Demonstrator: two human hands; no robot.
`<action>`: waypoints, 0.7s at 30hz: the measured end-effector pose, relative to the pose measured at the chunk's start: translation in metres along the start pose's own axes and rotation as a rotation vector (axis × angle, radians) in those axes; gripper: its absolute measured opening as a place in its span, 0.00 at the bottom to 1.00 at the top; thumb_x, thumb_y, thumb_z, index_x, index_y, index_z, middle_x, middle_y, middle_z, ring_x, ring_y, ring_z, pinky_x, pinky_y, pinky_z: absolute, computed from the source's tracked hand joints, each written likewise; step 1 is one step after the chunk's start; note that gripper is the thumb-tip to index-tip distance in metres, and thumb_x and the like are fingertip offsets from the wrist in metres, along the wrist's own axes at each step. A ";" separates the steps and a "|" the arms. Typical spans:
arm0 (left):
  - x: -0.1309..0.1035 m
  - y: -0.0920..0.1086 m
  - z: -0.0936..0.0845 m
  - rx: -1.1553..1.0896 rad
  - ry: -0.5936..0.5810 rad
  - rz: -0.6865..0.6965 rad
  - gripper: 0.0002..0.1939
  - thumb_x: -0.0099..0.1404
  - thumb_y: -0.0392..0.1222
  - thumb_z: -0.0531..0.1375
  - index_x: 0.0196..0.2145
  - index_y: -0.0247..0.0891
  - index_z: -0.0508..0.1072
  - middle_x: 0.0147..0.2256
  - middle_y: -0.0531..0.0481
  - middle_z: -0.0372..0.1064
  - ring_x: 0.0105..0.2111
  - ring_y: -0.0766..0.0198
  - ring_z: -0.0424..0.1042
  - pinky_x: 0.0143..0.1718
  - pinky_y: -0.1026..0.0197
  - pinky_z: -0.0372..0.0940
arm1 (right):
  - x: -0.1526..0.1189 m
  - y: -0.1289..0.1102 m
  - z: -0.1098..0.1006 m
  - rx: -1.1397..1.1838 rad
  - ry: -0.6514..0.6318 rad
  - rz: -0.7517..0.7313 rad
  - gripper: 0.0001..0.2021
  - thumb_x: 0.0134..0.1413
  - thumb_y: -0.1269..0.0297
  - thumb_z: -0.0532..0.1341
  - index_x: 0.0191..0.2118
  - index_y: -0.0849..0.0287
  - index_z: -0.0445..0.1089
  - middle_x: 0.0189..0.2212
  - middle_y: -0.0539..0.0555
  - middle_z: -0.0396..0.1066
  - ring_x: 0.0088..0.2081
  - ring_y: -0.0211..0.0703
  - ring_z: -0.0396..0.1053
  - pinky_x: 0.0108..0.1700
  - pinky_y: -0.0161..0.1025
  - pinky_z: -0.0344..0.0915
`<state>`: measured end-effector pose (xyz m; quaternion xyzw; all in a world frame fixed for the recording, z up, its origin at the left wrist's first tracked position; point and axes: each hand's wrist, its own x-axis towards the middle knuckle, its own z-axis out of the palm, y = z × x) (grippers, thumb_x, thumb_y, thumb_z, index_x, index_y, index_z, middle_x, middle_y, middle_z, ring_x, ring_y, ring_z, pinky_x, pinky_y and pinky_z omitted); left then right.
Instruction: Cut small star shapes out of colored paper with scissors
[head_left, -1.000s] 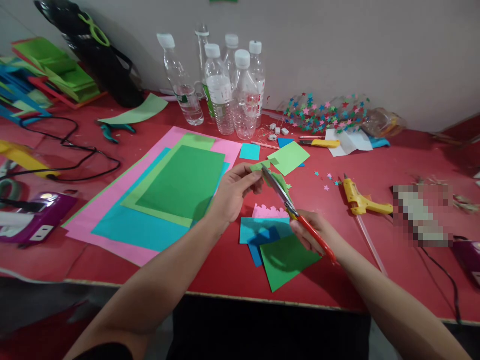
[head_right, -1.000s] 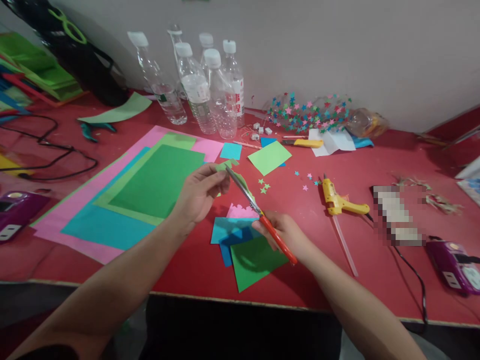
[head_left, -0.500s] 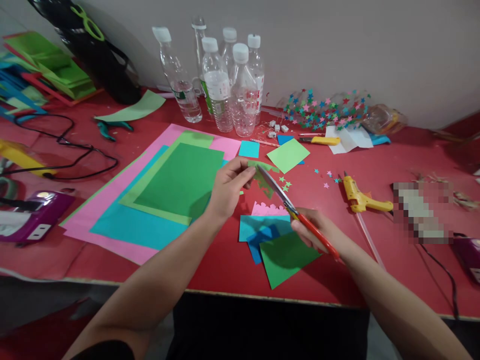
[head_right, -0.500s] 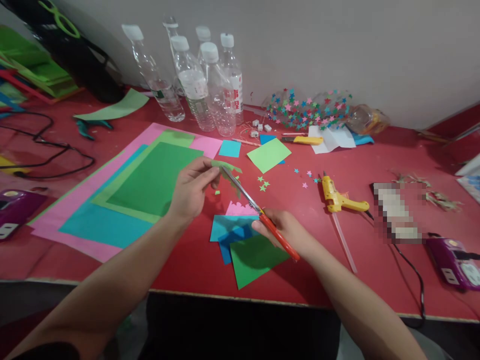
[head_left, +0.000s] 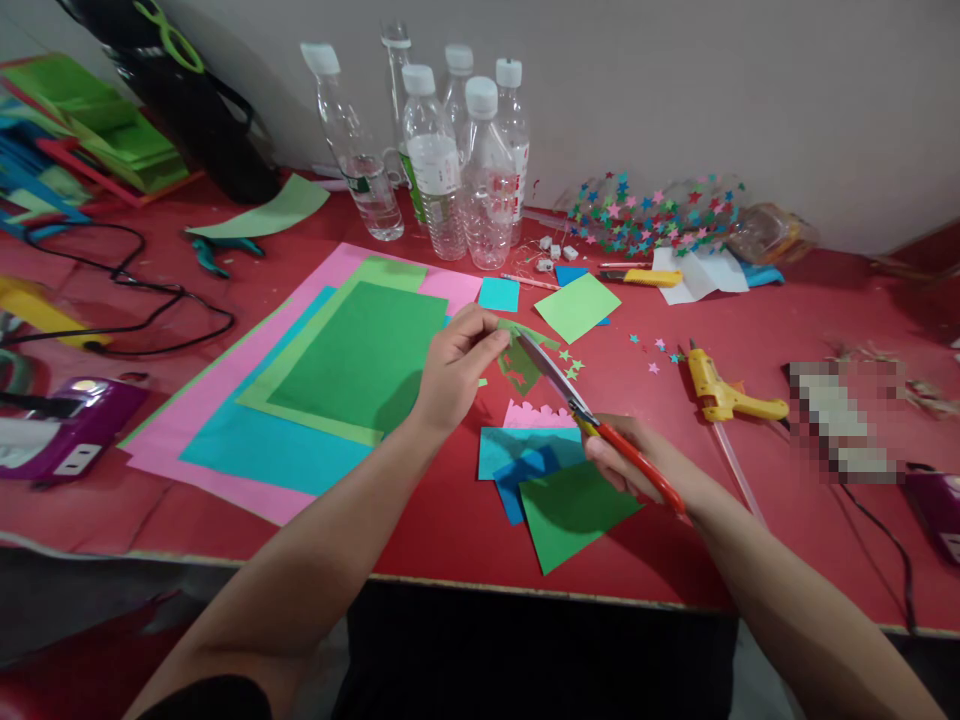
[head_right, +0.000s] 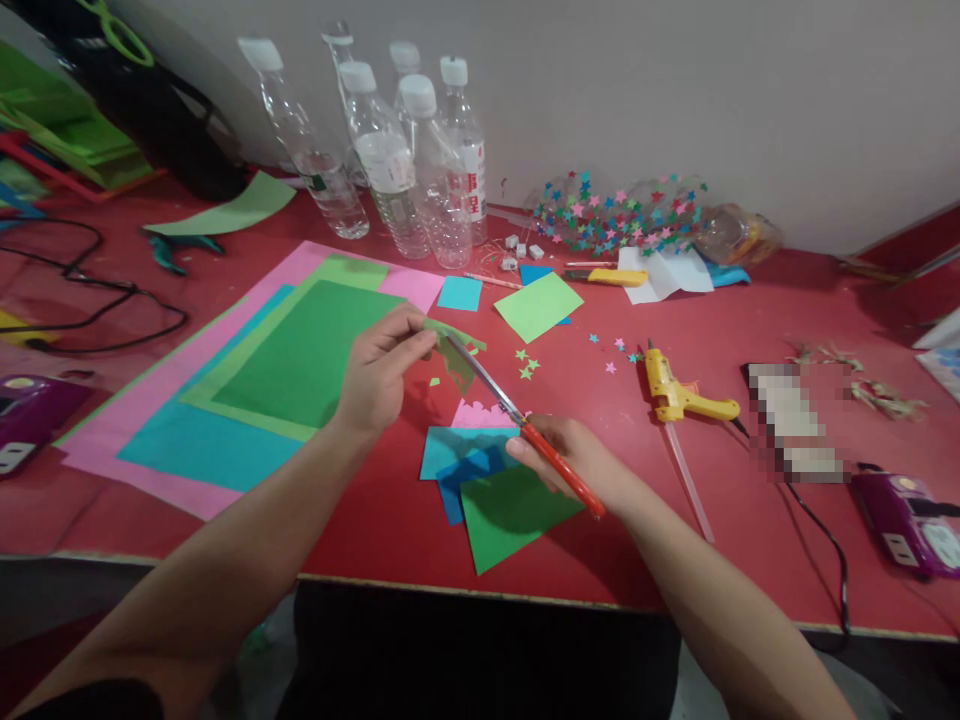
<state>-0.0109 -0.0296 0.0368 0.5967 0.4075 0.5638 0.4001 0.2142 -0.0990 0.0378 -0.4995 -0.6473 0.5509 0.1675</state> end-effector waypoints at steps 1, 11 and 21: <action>0.000 0.000 0.000 0.001 -0.008 0.002 0.11 0.60 0.38 0.58 0.20 0.40 0.67 0.24 0.52 0.57 0.28 0.64 0.57 0.34 0.59 0.54 | 0.000 0.000 0.000 -0.001 0.004 -0.002 0.23 0.56 0.41 0.54 0.25 0.57 0.56 0.12 0.43 0.57 0.12 0.30 0.54 0.15 0.30 0.51; 0.001 -0.001 -0.002 -0.016 -0.031 -0.017 0.11 0.59 0.39 0.59 0.19 0.39 0.68 0.24 0.52 0.58 0.27 0.66 0.58 0.32 0.60 0.54 | 0.001 -0.004 0.002 0.023 0.023 0.041 0.23 0.54 0.42 0.57 0.23 0.56 0.54 0.10 0.43 0.56 0.11 0.29 0.52 0.14 0.30 0.49; -0.004 -0.007 0.009 -0.358 -0.006 -0.277 0.05 0.56 0.40 0.63 0.25 0.39 0.72 0.22 0.55 0.65 0.25 0.70 0.62 0.30 0.64 0.59 | -0.001 -0.010 0.006 0.029 0.089 0.028 0.21 0.55 0.44 0.57 0.23 0.56 0.55 0.11 0.43 0.55 0.13 0.30 0.52 0.16 0.31 0.49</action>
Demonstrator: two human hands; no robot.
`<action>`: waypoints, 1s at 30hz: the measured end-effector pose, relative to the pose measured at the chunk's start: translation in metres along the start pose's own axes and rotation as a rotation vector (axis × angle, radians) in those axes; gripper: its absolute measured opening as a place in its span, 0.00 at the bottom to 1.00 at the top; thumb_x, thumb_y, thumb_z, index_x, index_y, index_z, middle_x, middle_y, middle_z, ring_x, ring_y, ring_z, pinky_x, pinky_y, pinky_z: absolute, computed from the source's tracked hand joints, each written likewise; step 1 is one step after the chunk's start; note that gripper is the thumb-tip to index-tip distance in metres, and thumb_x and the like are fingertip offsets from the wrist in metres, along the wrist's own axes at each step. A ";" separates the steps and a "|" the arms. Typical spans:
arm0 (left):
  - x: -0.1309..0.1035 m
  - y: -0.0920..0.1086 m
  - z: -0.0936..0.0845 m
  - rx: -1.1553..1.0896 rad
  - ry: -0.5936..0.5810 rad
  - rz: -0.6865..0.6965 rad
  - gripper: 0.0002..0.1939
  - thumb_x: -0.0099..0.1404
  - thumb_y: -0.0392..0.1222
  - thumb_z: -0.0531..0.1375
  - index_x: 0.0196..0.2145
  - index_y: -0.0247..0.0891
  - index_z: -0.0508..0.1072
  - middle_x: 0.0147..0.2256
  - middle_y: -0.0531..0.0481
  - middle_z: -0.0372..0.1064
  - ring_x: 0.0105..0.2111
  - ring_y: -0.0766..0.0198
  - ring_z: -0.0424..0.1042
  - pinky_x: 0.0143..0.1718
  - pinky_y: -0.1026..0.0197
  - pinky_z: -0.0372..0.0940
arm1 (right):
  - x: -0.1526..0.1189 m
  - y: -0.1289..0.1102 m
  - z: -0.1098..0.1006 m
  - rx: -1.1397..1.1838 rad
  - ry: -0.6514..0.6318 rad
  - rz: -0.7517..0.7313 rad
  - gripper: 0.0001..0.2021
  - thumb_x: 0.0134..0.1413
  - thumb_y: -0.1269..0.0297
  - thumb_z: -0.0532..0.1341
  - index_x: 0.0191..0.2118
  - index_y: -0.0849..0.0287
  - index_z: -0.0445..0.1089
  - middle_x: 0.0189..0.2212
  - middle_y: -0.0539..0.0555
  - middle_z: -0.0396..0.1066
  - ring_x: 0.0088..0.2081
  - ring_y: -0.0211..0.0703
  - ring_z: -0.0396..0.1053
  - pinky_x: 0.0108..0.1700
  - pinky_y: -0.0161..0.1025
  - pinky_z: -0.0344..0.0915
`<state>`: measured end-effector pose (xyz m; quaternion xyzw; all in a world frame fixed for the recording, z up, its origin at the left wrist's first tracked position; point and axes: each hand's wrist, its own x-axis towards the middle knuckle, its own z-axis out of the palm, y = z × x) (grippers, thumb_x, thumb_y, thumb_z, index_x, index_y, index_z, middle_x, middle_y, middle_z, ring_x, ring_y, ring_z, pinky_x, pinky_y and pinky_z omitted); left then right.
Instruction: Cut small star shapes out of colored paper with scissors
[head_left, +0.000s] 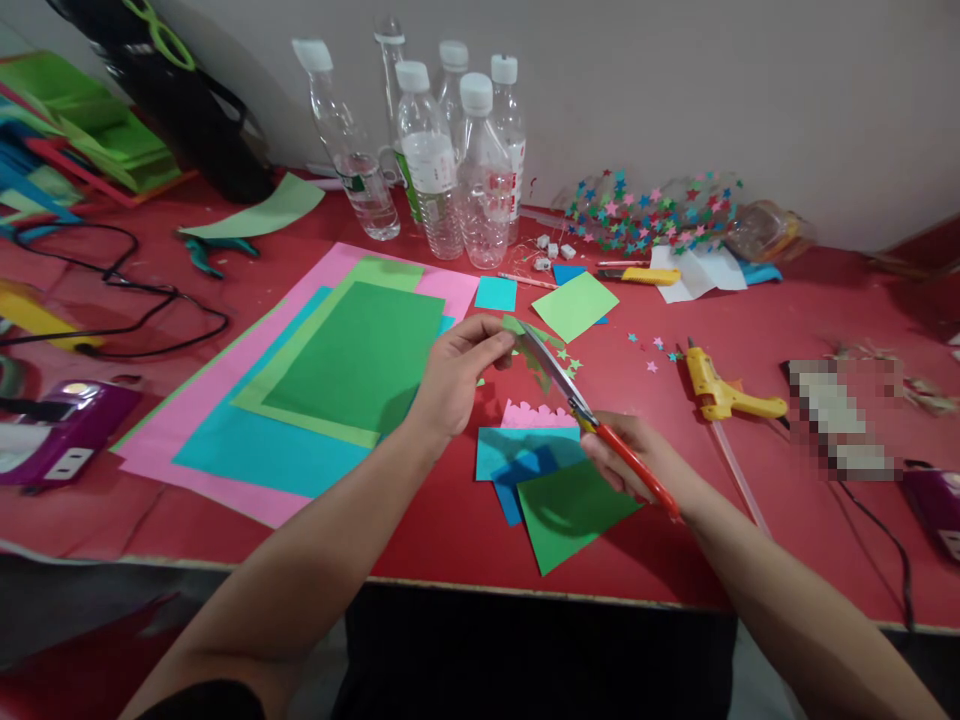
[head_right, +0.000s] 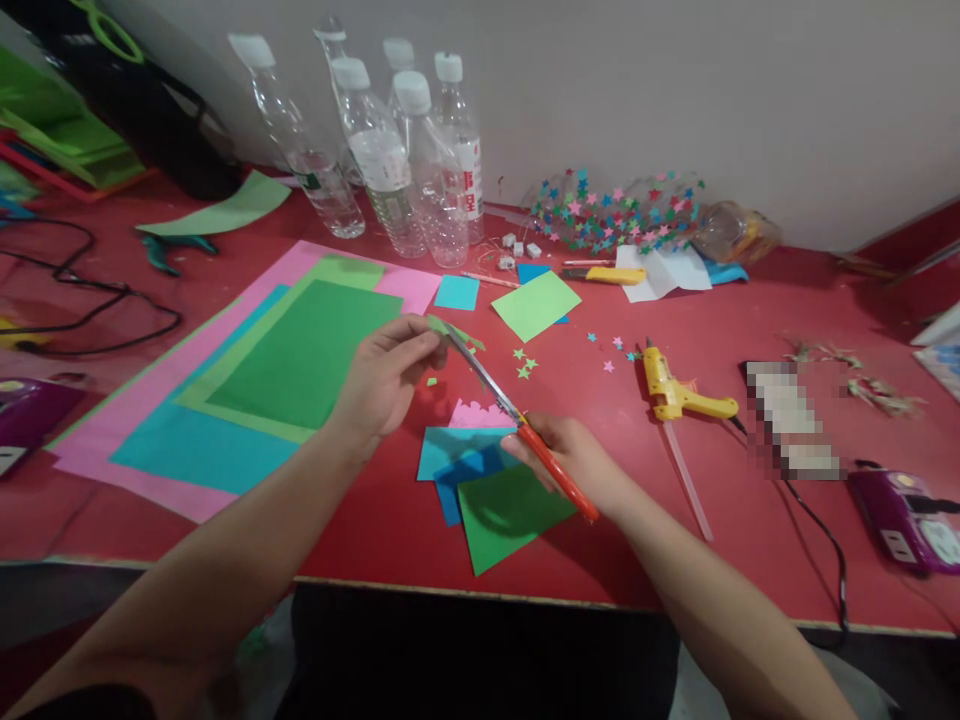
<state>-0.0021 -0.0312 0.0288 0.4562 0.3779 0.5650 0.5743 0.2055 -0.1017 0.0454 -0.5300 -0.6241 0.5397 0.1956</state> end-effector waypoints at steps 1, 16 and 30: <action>0.000 0.000 0.000 -0.003 0.009 0.010 0.04 0.56 0.40 0.63 0.25 0.39 0.72 0.22 0.55 0.65 0.25 0.70 0.62 0.30 0.65 0.60 | 0.000 0.000 0.000 0.000 0.002 -0.002 0.22 0.54 0.44 0.57 0.23 0.56 0.55 0.11 0.43 0.55 0.13 0.30 0.52 0.16 0.31 0.49; -0.005 0.011 0.000 0.284 0.025 0.266 0.06 0.60 0.38 0.59 0.24 0.39 0.71 0.25 0.53 0.62 0.27 0.68 0.60 0.30 0.63 0.57 | -0.002 0.008 -0.007 -0.036 -0.109 -0.066 0.21 0.57 0.44 0.56 0.26 0.57 0.55 0.16 0.44 0.56 0.17 0.32 0.53 0.19 0.32 0.49; -0.003 0.013 0.001 0.292 0.002 0.251 0.08 0.58 0.36 0.59 0.21 0.37 0.68 0.22 0.54 0.60 0.25 0.70 0.58 0.27 0.63 0.54 | -0.002 0.005 -0.006 -0.025 -0.088 -0.027 0.24 0.55 0.40 0.57 0.24 0.56 0.54 0.13 0.43 0.55 0.15 0.31 0.51 0.18 0.31 0.49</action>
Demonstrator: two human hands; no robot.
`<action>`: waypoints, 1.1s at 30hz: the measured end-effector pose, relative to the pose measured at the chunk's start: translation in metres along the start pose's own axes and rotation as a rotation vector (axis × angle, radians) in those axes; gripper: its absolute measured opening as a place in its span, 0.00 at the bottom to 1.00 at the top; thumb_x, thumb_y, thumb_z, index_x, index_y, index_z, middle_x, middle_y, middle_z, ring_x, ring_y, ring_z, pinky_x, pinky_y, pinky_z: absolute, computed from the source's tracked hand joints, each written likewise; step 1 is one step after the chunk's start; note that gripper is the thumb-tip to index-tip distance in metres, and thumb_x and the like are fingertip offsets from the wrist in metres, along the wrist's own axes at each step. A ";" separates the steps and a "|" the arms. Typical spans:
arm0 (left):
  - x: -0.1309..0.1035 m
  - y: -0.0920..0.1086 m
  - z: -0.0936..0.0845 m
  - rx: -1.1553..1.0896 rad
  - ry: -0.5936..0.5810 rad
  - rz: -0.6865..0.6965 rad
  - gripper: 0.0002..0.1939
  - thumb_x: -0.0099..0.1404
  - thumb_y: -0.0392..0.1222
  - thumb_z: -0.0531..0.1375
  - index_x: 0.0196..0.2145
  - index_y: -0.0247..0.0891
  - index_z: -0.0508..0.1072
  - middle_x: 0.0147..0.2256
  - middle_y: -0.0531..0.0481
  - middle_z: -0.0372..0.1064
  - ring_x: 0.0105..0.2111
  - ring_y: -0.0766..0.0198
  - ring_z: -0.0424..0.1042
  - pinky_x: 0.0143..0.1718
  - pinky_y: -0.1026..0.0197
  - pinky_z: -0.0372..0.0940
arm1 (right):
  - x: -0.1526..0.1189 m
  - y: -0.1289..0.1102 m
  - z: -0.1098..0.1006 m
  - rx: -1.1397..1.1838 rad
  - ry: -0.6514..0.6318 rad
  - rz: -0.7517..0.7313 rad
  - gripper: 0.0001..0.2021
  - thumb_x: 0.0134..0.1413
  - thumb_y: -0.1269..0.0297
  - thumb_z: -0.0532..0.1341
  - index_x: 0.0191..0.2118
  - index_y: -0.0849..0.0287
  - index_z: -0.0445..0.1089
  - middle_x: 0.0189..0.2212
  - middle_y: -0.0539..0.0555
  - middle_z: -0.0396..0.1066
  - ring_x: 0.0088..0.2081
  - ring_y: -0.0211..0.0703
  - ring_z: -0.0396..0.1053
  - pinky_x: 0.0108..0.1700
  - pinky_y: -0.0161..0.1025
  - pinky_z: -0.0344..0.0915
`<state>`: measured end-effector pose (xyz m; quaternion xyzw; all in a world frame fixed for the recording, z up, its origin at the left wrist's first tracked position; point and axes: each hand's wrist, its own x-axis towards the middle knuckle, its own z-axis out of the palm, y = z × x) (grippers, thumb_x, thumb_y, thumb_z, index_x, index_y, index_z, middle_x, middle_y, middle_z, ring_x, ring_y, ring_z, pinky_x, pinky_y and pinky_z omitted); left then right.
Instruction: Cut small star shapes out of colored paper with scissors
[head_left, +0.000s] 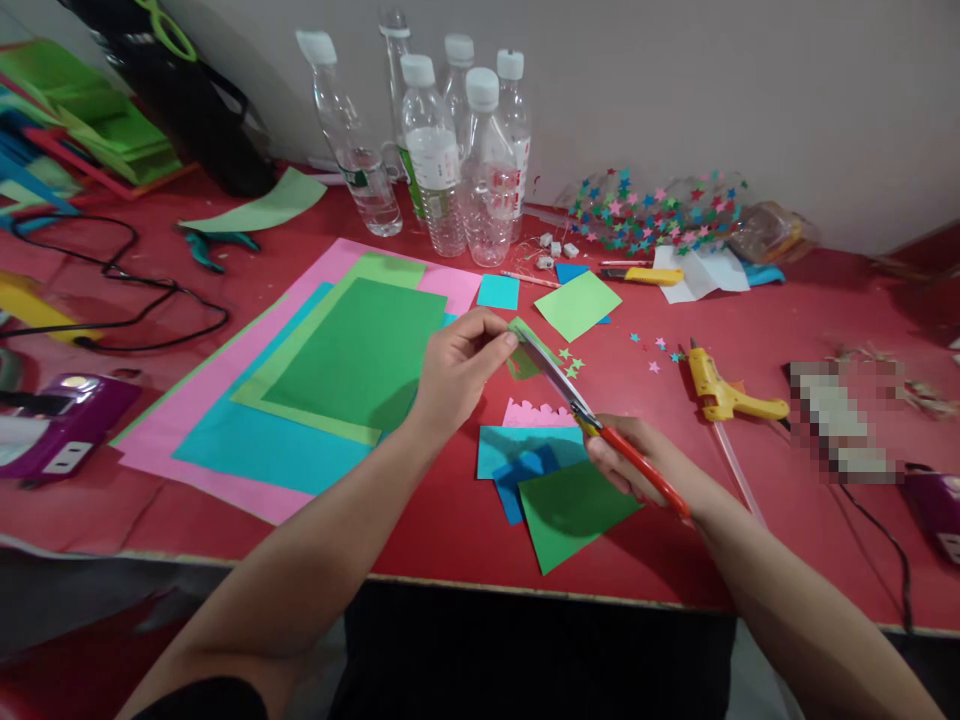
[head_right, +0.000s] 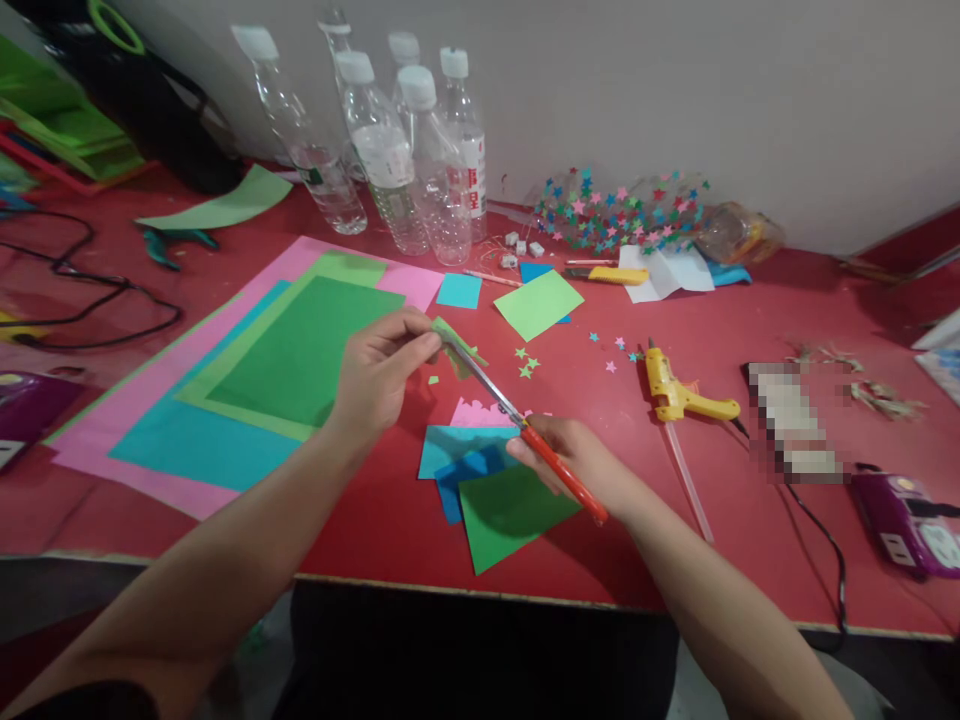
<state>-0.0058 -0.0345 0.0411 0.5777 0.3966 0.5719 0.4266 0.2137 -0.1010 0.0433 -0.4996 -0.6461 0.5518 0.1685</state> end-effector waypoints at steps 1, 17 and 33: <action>0.001 0.000 0.000 -0.005 -0.002 -0.006 0.08 0.58 0.36 0.59 0.21 0.37 0.68 0.22 0.54 0.60 0.24 0.70 0.57 0.26 0.63 0.54 | 0.000 0.000 0.000 0.003 -0.004 0.010 0.24 0.54 0.40 0.57 0.24 0.56 0.54 0.13 0.43 0.55 0.15 0.31 0.51 0.17 0.31 0.49; 0.001 -0.005 -0.001 -0.163 0.010 -0.166 0.05 0.56 0.39 0.61 0.24 0.37 0.72 0.21 0.54 0.63 0.23 0.71 0.61 0.27 0.65 0.58 | 0.004 0.005 0.002 -0.003 0.013 -0.007 0.24 0.56 0.40 0.54 0.23 0.55 0.54 0.10 0.43 0.55 0.12 0.31 0.52 0.16 0.31 0.50; 0.002 -0.002 -0.003 -0.058 0.000 -0.115 0.07 0.57 0.37 0.60 0.22 0.37 0.70 0.20 0.55 0.61 0.23 0.71 0.59 0.26 0.64 0.55 | 0.003 0.006 0.001 -0.018 0.008 0.009 0.25 0.56 0.38 0.53 0.23 0.55 0.54 0.10 0.43 0.55 0.13 0.32 0.53 0.16 0.31 0.49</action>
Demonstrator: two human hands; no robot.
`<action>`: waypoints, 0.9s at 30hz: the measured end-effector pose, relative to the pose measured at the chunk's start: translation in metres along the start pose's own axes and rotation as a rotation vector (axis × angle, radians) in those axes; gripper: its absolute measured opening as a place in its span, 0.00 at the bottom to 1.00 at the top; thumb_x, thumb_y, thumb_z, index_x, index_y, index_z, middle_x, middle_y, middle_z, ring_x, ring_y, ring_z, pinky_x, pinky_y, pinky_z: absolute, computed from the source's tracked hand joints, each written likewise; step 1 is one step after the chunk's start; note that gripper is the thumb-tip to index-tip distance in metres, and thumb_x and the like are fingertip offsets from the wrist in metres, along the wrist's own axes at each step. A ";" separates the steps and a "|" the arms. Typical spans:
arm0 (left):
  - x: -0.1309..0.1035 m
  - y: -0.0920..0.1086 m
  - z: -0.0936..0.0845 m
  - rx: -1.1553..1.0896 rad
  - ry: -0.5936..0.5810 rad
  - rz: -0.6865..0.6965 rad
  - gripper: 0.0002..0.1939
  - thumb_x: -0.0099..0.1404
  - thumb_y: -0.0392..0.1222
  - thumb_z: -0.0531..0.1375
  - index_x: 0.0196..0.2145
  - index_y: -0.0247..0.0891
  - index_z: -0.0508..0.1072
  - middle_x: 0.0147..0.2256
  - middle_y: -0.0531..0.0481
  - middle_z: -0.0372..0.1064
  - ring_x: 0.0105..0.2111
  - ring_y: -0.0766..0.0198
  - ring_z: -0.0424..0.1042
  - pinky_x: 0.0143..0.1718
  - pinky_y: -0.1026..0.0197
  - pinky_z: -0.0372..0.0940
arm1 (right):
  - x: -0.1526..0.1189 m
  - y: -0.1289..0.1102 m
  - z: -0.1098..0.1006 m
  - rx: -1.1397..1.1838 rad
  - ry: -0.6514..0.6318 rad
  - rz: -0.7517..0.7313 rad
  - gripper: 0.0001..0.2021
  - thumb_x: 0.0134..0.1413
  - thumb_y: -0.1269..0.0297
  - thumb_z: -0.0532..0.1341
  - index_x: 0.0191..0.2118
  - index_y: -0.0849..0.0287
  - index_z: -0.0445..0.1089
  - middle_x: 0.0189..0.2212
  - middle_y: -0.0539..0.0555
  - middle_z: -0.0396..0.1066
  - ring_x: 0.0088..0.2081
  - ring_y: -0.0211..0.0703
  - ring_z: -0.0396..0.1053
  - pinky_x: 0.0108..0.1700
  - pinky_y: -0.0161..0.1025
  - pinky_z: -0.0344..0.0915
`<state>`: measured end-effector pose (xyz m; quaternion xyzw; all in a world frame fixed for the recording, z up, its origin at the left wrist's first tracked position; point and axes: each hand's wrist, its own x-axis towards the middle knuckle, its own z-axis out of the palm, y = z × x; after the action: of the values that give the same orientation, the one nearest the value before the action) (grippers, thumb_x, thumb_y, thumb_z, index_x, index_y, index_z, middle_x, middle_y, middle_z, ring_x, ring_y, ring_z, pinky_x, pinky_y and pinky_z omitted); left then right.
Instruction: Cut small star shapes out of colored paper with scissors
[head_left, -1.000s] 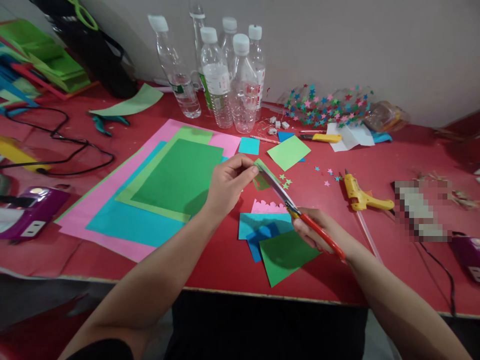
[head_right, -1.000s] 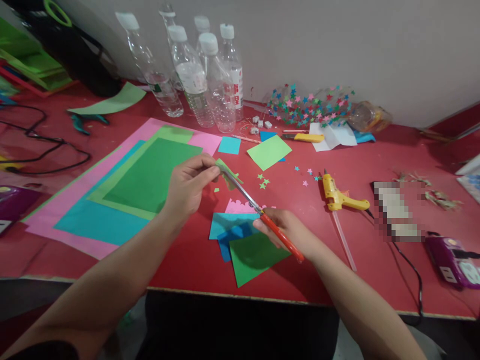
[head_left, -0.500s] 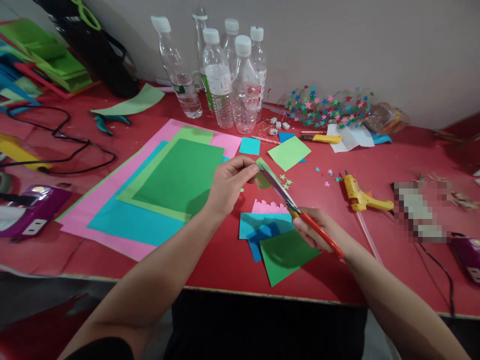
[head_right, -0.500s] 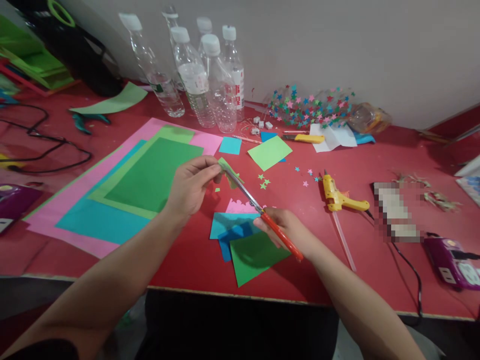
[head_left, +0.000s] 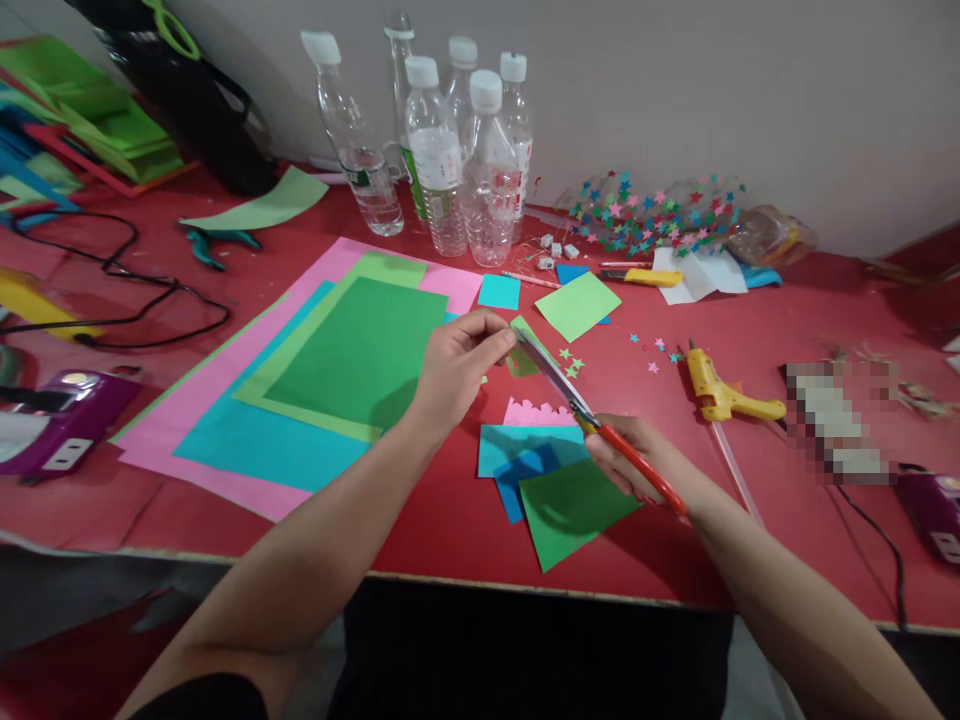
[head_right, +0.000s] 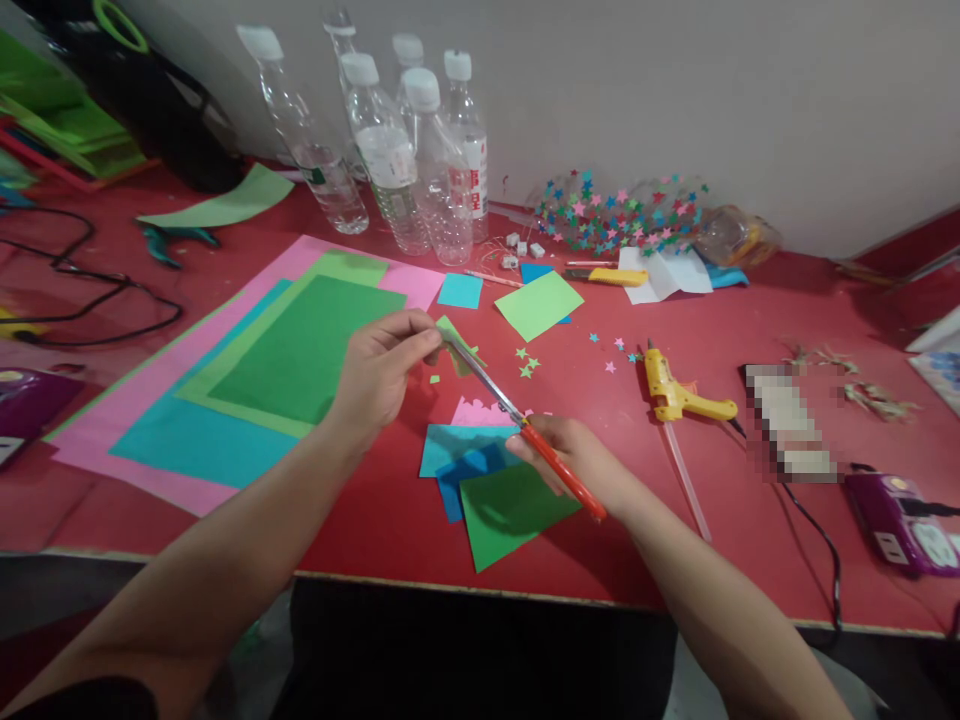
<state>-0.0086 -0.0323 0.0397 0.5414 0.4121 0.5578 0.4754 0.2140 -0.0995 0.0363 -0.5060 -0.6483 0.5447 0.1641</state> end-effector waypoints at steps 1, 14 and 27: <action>0.000 0.000 0.000 -0.001 0.002 0.000 0.07 0.57 0.37 0.60 0.22 0.37 0.70 0.20 0.55 0.62 0.23 0.71 0.59 0.26 0.64 0.55 | 0.000 0.000 0.000 0.003 0.000 0.001 0.25 0.56 0.38 0.53 0.23 0.55 0.54 0.10 0.43 0.55 0.13 0.32 0.52 0.16 0.31 0.49; 0.000 0.001 0.002 -0.019 0.015 -0.028 0.07 0.56 0.38 0.60 0.21 0.38 0.70 0.19 0.55 0.60 0.21 0.71 0.58 0.24 0.64 0.55 | 0.000 -0.004 0.000 -0.004 0.003 -0.005 0.25 0.56 0.39 0.55 0.22 0.56 0.54 0.10 0.43 0.55 0.14 0.32 0.53 0.18 0.32 0.50; 0.000 0.000 0.000 0.033 0.013 0.014 0.07 0.56 0.38 0.60 0.21 0.37 0.70 0.21 0.54 0.62 0.23 0.70 0.60 0.25 0.64 0.56 | 0.002 -0.006 0.001 0.006 0.012 0.018 0.25 0.53 0.38 0.56 0.23 0.56 0.54 0.09 0.42 0.55 0.12 0.30 0.51 0.16 0.31 0.49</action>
<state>-0.0083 -0.0322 0.0398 0.5487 0.4203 0.5577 0.4597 0.2096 -0.0979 0.0408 -0.5144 -0.6410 0.5453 0.1646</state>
